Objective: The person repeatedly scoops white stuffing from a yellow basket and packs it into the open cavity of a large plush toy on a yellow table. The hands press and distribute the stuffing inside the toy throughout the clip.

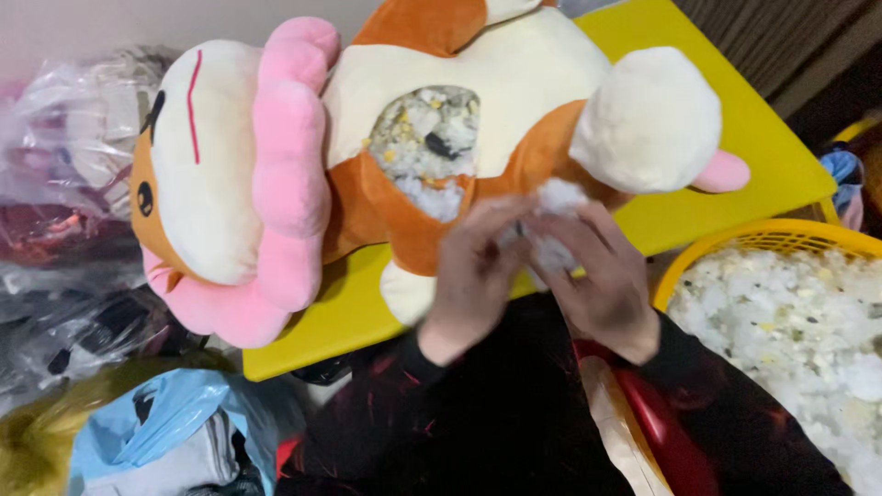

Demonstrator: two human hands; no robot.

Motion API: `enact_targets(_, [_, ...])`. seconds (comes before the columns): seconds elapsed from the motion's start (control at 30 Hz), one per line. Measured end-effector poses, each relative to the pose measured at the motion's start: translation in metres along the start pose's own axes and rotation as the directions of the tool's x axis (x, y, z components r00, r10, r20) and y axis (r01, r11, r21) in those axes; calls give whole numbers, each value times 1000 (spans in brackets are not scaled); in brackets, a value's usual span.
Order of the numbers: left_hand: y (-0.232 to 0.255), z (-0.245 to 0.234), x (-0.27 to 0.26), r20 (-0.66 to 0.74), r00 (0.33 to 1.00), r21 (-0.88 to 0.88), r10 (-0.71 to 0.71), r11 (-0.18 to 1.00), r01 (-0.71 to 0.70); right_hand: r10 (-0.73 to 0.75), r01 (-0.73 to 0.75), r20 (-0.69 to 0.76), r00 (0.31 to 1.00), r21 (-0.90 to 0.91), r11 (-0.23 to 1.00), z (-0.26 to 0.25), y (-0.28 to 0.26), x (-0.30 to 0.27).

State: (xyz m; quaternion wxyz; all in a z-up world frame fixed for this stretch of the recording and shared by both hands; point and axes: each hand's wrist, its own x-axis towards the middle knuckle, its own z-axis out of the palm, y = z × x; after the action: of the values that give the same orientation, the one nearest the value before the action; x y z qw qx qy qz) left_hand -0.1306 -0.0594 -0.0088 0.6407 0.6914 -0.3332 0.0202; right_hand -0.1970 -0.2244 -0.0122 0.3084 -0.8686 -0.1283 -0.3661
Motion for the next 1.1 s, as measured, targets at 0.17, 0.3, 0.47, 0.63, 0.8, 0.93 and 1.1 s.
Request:
enact_targets(0.17, [-31, -92, 87, -102, 914, 538, 394, 795, -282, -75, 83, -50, 996, 185, 979, 94, 29, 103])
enact_targets(0.3, [-74, -104, 121, 144, 948, 904, 283, 352, -243, -162, 165, 82, 983, -25, 986, 137, 60, 149])
enact_targets(0.47, [-84, -106, 118, 332, 937, 901, 106, 259, -349, -59, 101, 206, 977, -202, 974, 122, 55, 147])
enact_targets(0.63, [-75, -112, 108, 346, 886, 795, 308, 405, -452, -39, 42, 243, 969, -6, 999, 105, 56, 128])
enact_targets(0.8, [-104, -102, 134, 484, 810, 873, -331, 253, -418, -160, 350, 571, 805, -240, 906, 137, 88, 131])
enact_targets(0.93, [-117, -97, 156, 307, 834, 941, -459, 15, -339, -76, 420, 647, 759, -396, 816, 145, 98, 142])
enact_targets(1.1, [-112, -116, 157, 227, 699, 961, -678, 40, -273, 400, 419, 766, 503, -621, 662, 128, 86, 145])
